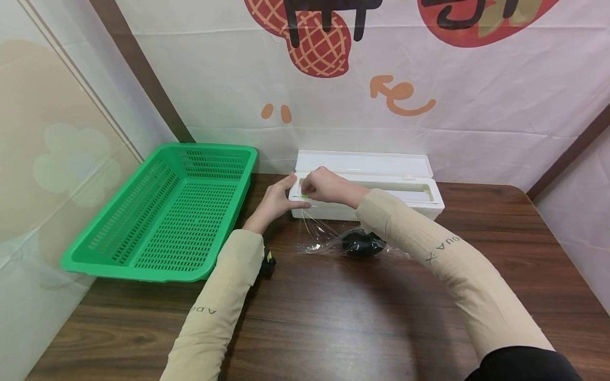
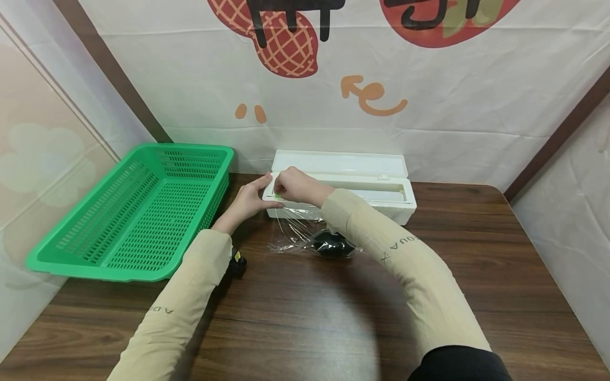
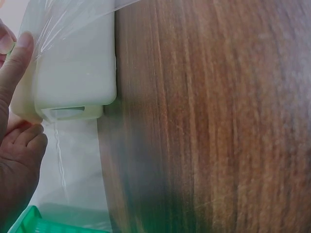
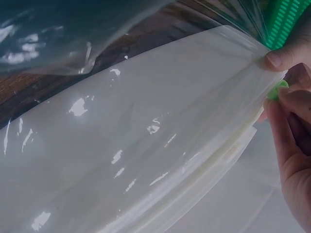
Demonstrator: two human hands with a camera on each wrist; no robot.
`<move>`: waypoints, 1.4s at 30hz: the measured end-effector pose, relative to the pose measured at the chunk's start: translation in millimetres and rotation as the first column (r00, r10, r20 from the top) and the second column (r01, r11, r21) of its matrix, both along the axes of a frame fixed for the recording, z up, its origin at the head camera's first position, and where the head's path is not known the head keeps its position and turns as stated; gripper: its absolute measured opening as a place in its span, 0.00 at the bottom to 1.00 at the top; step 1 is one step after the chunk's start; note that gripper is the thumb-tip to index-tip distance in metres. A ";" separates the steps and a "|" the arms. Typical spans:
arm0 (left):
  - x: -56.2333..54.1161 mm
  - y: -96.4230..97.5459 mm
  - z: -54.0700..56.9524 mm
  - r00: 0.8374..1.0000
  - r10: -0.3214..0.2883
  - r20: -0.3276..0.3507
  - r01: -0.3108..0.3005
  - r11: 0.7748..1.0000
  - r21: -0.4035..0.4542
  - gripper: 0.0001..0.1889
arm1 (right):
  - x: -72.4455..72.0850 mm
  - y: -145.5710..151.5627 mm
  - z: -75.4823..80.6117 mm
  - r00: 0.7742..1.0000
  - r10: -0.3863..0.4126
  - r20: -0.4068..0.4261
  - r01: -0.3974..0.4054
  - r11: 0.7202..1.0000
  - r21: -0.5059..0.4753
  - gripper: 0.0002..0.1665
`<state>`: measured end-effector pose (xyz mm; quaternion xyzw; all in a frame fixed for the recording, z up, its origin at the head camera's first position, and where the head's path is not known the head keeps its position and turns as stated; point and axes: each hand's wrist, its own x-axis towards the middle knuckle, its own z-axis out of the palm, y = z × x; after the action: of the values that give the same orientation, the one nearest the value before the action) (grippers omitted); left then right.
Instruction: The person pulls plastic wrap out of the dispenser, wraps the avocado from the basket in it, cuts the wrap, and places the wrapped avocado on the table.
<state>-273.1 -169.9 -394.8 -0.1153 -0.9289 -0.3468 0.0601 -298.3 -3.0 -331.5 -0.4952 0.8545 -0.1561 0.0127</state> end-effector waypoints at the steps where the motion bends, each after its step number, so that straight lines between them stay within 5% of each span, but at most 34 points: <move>1: -0.2 0.0 -0.1 1.000 0.001 0.001 -0.001 1.000 -0.001 0.48 | 0.0 0.3 0.2 1.000 -0.002 0.002 0.002 1.000 0.000 0.06; 42: 1.5 2.9 1.6 1.000 0.020 0.018 -0.020 1.000 -0.018 0.48 | 0.9 25.3 -0.8 1.000 -0.008 -0.012 0.008 1.000 -0.011 0.07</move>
<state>-271.6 -167.0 -393.2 -0.1031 -0.9336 -0.3390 0.0539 -297.4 22.3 -332.3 -0.4930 0.8556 -0.1576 0.0043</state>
